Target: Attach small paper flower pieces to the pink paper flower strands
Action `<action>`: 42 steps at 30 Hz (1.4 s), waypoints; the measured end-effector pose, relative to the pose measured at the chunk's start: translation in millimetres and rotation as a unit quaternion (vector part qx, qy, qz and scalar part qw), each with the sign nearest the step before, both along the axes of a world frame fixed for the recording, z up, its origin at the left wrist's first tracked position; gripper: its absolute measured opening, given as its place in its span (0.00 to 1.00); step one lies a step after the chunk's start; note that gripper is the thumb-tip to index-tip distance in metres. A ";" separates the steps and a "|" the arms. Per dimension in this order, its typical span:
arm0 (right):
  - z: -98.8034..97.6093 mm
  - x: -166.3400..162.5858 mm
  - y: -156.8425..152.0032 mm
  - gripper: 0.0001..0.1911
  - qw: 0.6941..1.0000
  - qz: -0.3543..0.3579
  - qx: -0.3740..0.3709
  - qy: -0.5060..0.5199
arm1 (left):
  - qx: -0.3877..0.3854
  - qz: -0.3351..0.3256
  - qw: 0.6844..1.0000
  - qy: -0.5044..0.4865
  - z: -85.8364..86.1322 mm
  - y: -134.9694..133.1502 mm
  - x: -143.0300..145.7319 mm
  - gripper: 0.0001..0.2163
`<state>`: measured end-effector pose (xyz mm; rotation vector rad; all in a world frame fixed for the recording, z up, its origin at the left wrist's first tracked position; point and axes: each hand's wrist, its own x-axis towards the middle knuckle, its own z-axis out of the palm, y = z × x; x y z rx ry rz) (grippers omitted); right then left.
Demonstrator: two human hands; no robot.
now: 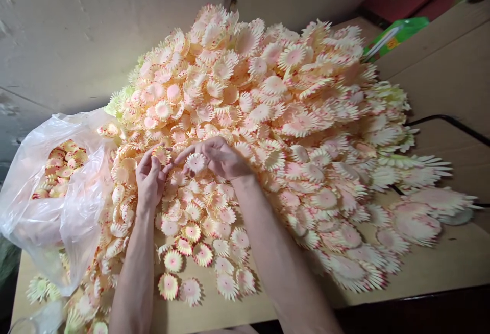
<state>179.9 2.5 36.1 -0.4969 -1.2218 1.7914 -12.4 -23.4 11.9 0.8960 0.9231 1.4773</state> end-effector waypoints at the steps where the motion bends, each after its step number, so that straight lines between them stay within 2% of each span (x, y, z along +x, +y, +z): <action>1: -2.3 -1.1 1.9 0.26 0.999 -0.033 0.006 0.000 | 0.009 -0.004 1.000 0.008 -0.2 -0.2 0.6 0.18; 4: -8.9 -6.3 6.8 0.23 0.989 -0.147 0.012 0.000 | 0.038 -0.009 0.999 0.030 -1.0 -0.1 1.5 0.19; 7: -11.1 -9.6 8.2 0.17 0.981 -0.192 0.005 0.000 | 0.061 -0.023 0.997 0.044 -2.1 0.5 1.0 0.21; 11: -6.7 -9.5 5.9 0.15 0.985 -0.175 0.009 0.001 | 0.077 -0.038 0.995 0.042 -4.8 1.0 -1.0 0.22; 14: -2.5 -9.8 3.5 0.12 0.991 -0.124 0.013 -0.040 | 0.075 -0.038 0.995 0.055 -5.1 0.7 -2.1 0.21; 18: -0.6 -10.3 1.5 0.14 0.991 -0.089 0.013 -0.103 | 0.072 -0.042 0.993 0.083 -1.9 -0.3 -1.2 0.21; 22: -0.2 -7.2 1.3 0.15 0.990 -0.069 0.011 -0.122 | 0.080 -0.045 0.992 0.082 -0.9 -0.3 0.2 0.25; 26: 2.7 -3.6 1.5 0.11 0.991 -0.029 0.032 -0.131 | 0.083 -0.054 0.991 0.085 -2.3 0.3 0.4 0.24; 35: -2.3 -4.4 0.6 0.13 0.987 -0.008 0.039 -0.156 | 0.051 -0.056 0.994 0.074 -3.1 -0.8 0.6 0.23; 42: 0.0 -6.7 1.6 0.11 0.988 -0.013 0.029 -0.150 | 0.044 -0.067 0.993 0.083 -0.4 -1.5 0.5 0.20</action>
